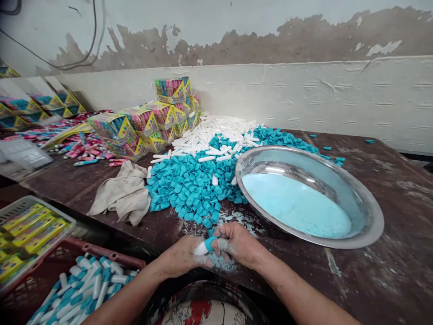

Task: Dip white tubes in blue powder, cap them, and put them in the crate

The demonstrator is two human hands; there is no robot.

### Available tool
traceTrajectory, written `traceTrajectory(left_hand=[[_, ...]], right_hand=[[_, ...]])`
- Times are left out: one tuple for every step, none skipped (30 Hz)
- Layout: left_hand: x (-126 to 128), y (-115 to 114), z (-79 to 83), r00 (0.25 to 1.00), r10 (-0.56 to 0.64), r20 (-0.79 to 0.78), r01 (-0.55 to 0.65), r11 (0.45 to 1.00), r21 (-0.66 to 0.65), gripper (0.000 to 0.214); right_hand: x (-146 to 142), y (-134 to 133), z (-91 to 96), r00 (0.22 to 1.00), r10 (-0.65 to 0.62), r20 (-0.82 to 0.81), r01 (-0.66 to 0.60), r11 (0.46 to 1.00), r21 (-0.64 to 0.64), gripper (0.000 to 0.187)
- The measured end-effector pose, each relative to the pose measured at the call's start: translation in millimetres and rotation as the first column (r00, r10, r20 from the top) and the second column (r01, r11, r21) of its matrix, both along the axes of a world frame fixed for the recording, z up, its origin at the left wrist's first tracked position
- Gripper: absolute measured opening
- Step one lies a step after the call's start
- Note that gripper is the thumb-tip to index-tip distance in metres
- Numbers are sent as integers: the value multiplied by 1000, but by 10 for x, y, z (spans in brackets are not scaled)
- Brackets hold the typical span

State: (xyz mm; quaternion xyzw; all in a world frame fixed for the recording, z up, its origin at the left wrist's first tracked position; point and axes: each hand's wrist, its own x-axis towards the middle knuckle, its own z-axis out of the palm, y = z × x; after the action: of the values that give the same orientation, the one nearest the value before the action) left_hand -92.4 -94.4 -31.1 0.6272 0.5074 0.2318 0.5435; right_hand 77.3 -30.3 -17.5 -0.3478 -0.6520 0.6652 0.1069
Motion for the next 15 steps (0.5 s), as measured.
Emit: traceTrajectory(left_hand=[[12, 8, -8, 1000, -9, 7, 9, 1000, 5, 16], [26, 14, -19, 1000, -9, -3, 9, 1000, 13, 14], [40, 16, -31, 1000, 1, -29, 0, 1000, 26, 14], [53, 11, -43, 998, 19, -64, -17, 999, 45, 15], [61, -4, -51, 994, 41, -99, -35, 997, 64, 16], [60, -30, -52, 990, 62, -123, -52, 995, 83, 18], [45, -67, -47, 987, 83, -135, -70, 993, 98, 20], [8, -116, -37, 985, 102, -140, -88, 990, 107, 22], [-56, -178, -25, 981, 123, -149, -107, 988, 111, 25], [-152, -253, -15, 976, 144, -164, -127, 986, 109, 28], [-282, -346, -12, 969, 165, -185, -148, 984, 100, 30], [-445, -464, -21, 956, 195, -220, -181, 980, 81, 30], [-635, -612, -43, 931, 239, -277, -234, 971, 53, 29], [-841, -791, -80, 896, 287, -340, -299, 954, 19, 27], [-1052, -997, -130, 834, 344, -432, -386, 923, -11, 24]], right_hand=[[-4, 1, -13, 1000, -9, 6, 9, 1000, -4, 18], [-10, 4, -23, 1000, -24, 16, 24, 1000, 0, 16], [-21, 5, -25, 999, -42, 29, 42, 999, 14, 13], [-39, 1, -19, 998, -57, 42, 55, 998, 44, 11], [-64, -9, -4, 997, -66, 50, 61, 994, 92, 9], [-94, -28, 21, 996, -63, 56, 54, 987, 148, 8], [-125, -55, 51, 997, -47, 57, 34, 979, 203, 7], [-148, -87, 82, 998, -28, 52, 14, 968, 250, 6], [-157, -119, 106, 999, -15, 45, 2, 960, 281, 6], [-143, -142, 118, 999, -16, 44, 2, 956, 292, 12], [-103, -151, 111, 998, -37, 50, 21, 957, 288, 23], [-37, -139, 81, 995, -81, 65, 60, 959, 277, 39], [52, -108, 30, 985, -140, 96, 110, 957, 268, 48], [157, -64, -41, 975, -183, 124, 145, 953, 266, 53], [270, -14, -123, 964, -220, 151, 174, 948, 267, 53]])
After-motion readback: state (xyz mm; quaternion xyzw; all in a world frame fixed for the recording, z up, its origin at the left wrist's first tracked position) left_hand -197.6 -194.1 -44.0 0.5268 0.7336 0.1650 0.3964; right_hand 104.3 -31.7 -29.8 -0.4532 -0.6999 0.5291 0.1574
